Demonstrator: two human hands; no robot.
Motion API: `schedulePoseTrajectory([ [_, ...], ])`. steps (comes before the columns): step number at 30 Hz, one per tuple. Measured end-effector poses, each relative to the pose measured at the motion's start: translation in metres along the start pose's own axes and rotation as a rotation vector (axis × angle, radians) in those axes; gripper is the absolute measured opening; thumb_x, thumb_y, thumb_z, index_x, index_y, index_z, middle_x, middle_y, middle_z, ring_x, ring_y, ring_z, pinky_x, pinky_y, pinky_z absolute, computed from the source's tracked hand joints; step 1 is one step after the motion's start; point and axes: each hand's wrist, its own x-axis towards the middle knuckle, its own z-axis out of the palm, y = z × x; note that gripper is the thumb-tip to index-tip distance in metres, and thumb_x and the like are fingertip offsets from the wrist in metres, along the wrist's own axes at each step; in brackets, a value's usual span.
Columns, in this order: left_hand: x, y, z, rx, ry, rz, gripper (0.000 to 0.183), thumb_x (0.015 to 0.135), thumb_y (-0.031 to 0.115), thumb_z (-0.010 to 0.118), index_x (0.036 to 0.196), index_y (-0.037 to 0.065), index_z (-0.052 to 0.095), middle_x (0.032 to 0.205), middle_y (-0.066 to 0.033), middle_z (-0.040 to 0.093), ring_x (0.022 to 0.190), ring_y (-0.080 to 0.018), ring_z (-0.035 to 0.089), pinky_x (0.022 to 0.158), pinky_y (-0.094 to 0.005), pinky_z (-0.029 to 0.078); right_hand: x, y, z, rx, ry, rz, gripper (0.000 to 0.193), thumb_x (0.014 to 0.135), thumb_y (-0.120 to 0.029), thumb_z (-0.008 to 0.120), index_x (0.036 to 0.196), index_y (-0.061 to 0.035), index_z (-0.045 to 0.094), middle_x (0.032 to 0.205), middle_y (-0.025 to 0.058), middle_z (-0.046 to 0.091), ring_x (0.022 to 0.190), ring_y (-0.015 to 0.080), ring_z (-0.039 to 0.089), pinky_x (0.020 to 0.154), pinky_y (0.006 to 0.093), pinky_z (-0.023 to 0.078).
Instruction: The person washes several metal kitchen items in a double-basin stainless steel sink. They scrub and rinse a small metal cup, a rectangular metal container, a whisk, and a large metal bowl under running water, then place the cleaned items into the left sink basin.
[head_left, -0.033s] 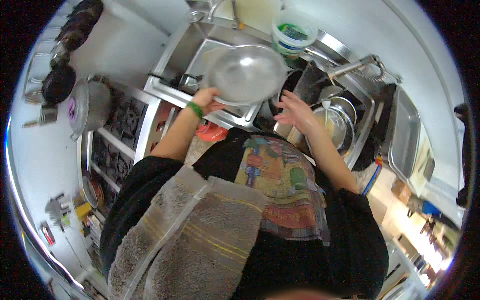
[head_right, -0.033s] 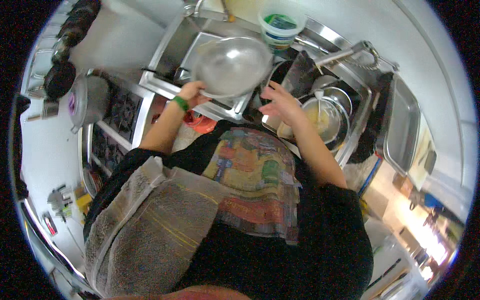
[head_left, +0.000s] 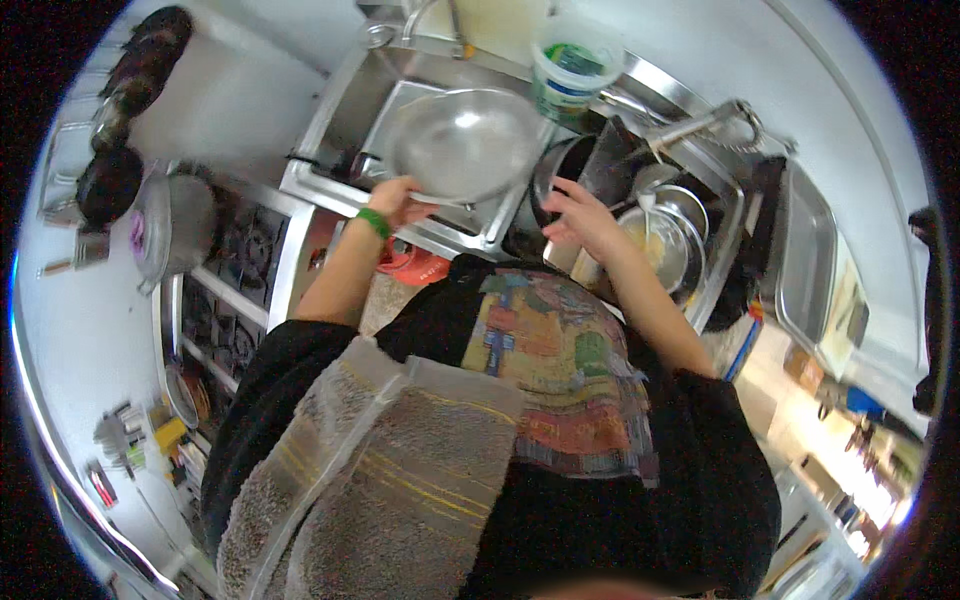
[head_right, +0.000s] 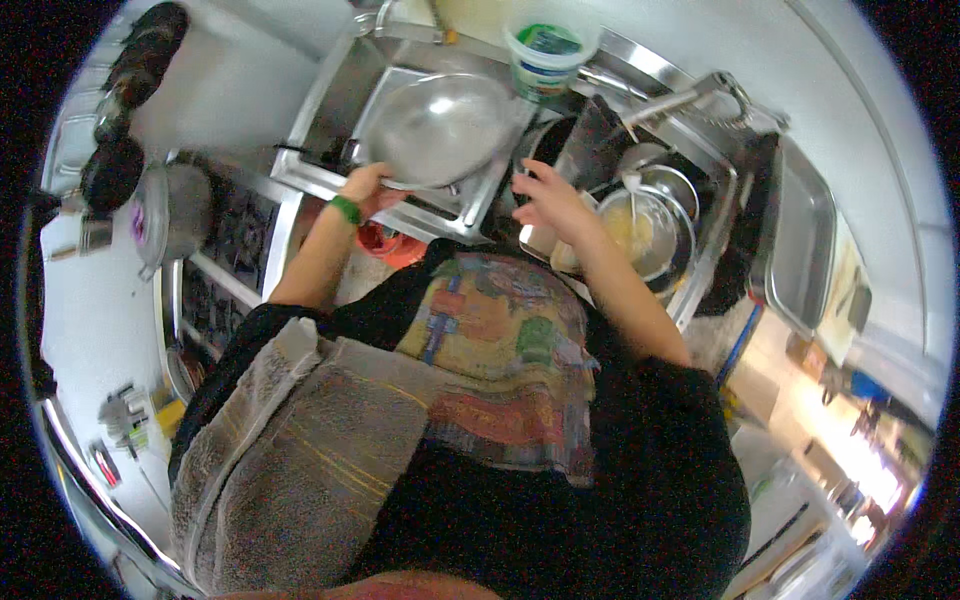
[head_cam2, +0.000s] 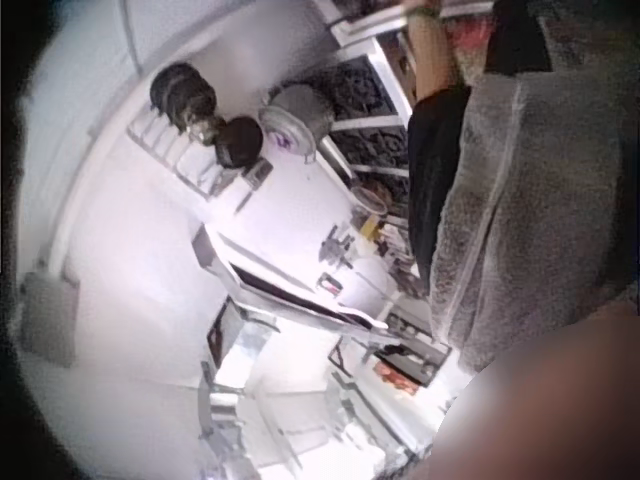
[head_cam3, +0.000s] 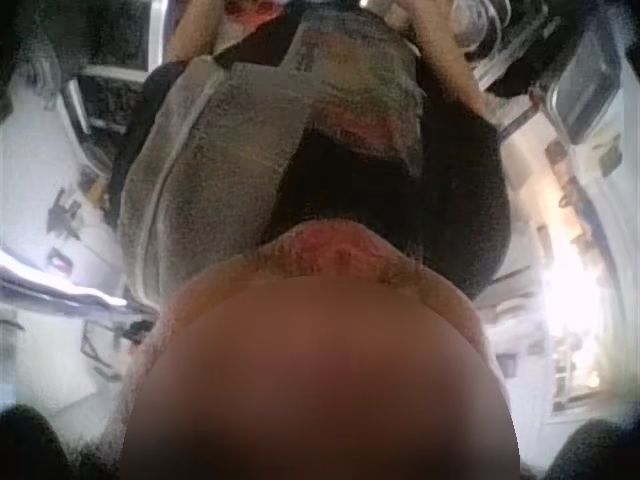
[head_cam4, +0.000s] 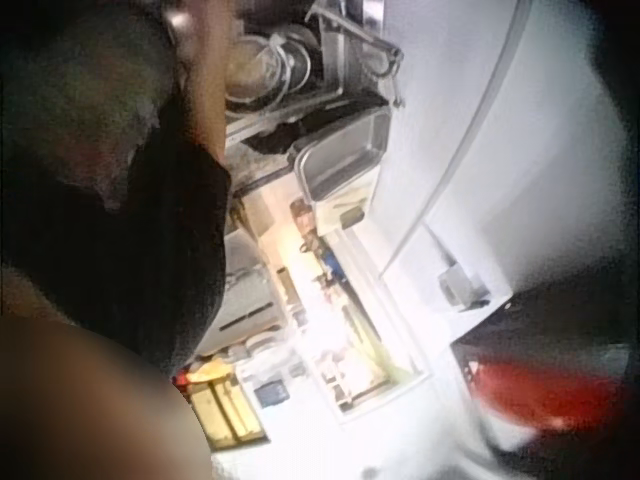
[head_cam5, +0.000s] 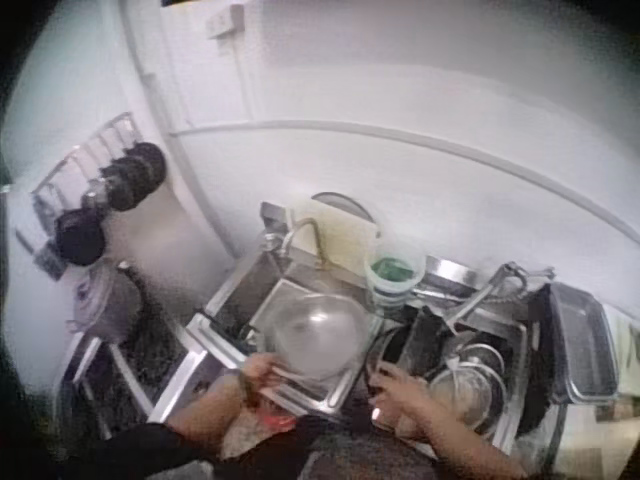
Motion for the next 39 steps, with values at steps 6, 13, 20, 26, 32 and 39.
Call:
schedulePoseTrajectory([
  [6, 0.093, 0.053, -0.093, 0.006, 0.012, -0.147, 0.033, 0.098, 0.029, 0.042, 0.1, 0.0, 0.057, 0.08, -0.0136, 0.068, 0.059, -0.0156, 0.061, 0.043, -0.0215, 0.044, 0.01, 0.045, -0.014, -0.699, 0.341, -0.25, 0.046, 0.088, -0.03, 0.062, 0.127, -0.0049, 0.059, 0.105, 0.0186, 0.07, 0.095, 0.0324, 0.068, 0.086, 0.0397, 0.052],
  [13, 0.209, 0.077, -0.12, -0.148, 0.22, -0.135, 0.025, 0.099, 0.026, 0.044, 0.107, 0.008, 0.059, 0.083, -0.006, 0.066, 0.071, -0.0176, 0.063, 0.049, -0.0263, 0.046, -0.059, 0.123, -0.069, -0.742, 0.885, 0.066, 0.035, 0.087, -0.024, 0.058, 0.115, -0.005, 0.065, 0.102, 0.0217, 0.069, 0.098, 0.0375, 0.066, 0.088, 0.0439, 0.051],
  [20, 0.277, 0.086, -0.121, -0.286, 0.299, -0.246, 0.024, 0.1, 0.025, 0.043, 0.103, 0.006, 0.057, 0.088, -0.0082, 0.067, 0.073, -0.0174, 0.064, 0.054, -0.0286, 0.049, -0.132, 0.196, -0.076, -0.641, 1.183, 0.365, 0.033, 0.085, -0.026, 0.061, 0.111, -0.0065, 0.067, 0.102, 0.0191, 0.071, 0.098, 0.0362, 0.067, 0.089, 0.0442, 0.051],
  [26, 0.276, 0.084, -0.119, -0.261, 0.351, -0.171, 0.028, 0.1, 0.028, 0.048, 0.113, 0.005, 0.056, 0.09, -0.0112, 0.068, 0.072, -0.0216, 0.065, 0.051, -0.0294, 0.049, -0.117, 0.217, -0.079, -0.548, 1.208, 0.39, 0.034, 0.084, -0.022, 0.06, 0.114, -0.0065, 0.066, 0.101, 0.0165, 0.07, 0.087, 0.0303, 0.068, 0.08, 0.0405, 0.053],
  [32, 0.235, 0.067, -0.139, 0.327, 0.239, 0.084, 0.041, 0.095, 0.02, 0.056, 0.133, 0.009, 0.05, 0.086, -0.0114, 0.065, 0.058, -0.0208, 0.06, 0.043, -0.0294, 0.044, -0.029, 0.183, -0.123, 0.032, 1.035, 0.189, 0.046, 0.083, -0.014, 0.06, 0.128, -0.0078, 0.058, 0.091, 0.0156, 0.07, 0.071, 0.0239, 0.067, 0.06, 0.0365, 0.054],
  [39, 0.128, 0.032, -0.178, 0.535, 0.316, 0.382, 0.039, 0.087, 0.012, 0.064, 0.124, 0.001, 0.059, 0.094, -0.0086, 0.066, 0.06, -0.0156, 0.06, 0.055, -0.0285, 0.05, 0.068, 0.123, -0.167, 0.696, 0.818, 0.025, 0.036, 0.093, -0.016, 0.05, 0.128, -0.0085, 0.045, 0.082, 0.0115, 0.064, 0.061, 0.0181, 0.055, 0.049, 0.0296, 0.042],
])
